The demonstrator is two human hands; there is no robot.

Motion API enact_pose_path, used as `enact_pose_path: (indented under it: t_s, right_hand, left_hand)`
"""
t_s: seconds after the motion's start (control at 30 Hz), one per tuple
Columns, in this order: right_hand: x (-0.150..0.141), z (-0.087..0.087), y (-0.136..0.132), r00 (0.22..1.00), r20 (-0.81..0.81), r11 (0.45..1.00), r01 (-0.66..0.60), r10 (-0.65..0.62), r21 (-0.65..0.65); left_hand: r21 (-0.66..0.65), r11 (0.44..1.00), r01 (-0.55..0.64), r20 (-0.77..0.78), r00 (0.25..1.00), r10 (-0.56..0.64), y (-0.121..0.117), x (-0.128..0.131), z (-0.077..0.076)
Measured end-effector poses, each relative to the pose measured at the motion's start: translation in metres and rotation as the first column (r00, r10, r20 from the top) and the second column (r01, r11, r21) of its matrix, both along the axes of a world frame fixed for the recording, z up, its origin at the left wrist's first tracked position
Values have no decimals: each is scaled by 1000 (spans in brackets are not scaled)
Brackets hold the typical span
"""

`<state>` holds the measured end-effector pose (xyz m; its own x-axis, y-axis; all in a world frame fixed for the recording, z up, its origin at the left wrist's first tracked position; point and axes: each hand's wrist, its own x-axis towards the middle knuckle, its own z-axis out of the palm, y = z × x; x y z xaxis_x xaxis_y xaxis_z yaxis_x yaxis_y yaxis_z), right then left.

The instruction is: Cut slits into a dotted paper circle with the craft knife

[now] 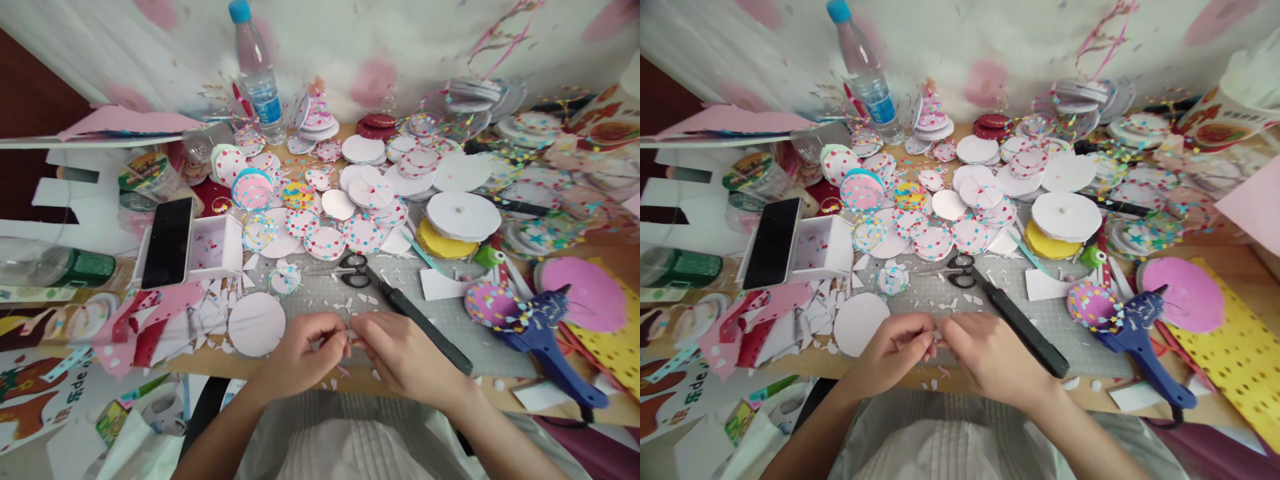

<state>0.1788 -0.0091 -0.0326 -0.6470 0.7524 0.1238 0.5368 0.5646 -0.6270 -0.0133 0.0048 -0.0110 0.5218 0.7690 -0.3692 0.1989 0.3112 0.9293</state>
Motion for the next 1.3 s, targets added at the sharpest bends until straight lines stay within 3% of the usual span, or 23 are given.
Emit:
enact_pose_path:
  t_s: [0.27,0.43,0.53,0.7,0.8,0.87,0.9,0.97,1.03,1.13,1.3]
  right_hand:
    - [-3,0,-2,999,-15,999,36,-36,34]
    - [-5,-2,-3,981,-168,995,86,-94,-54]
    - [-10,-8,-7,943,-291,983,130,-162,-127]
    - [-20,-20,-15,916,-317,966,207,-247,-154]
    - [-20,-20,-14,919,-302,963,213,-255,-165]
    - [-17,-15,-11,933,-253,962,219,-256,-164]
    - [-15,-12,-9,944,-210,962,222,-253,-160]
    - [-11,-5,-4,967,-107,965,211,-229,-158]
    - [-9,1,-1,983,-28,968,174,-182,-182]
    - [-8,7,2,992,21,967,128,-126,-222]
    - [-10,12,2,997,26,959,82,-78,-271]
  left_hand:
    - [-5,995,-104,-46,994,104,-6,8,-7]
    - [-91,981,-172,26,984,175,-9,14,-6]
    - [-192,954,-230,108,961,254,-14,18,-14]
    - [-256,913,-317,162,917,364,-22,25,-28]
    - [-118,946,-303,75,947,312,-19,21,-25]
    - [148,962,-230,-63,968,241,-14,14,-19]
    - [324,932,-163,-139,966,217,-11,10,-15]
    - [619,785,-1,-255,945,203,-6,4,-10]
    - [762,626,165,-348,920,182,-2,0,-6]
    - [810,489,324,-447,881,157,0,0,-4]
    - [822,422,382,-467,876,117,0,2,-5]
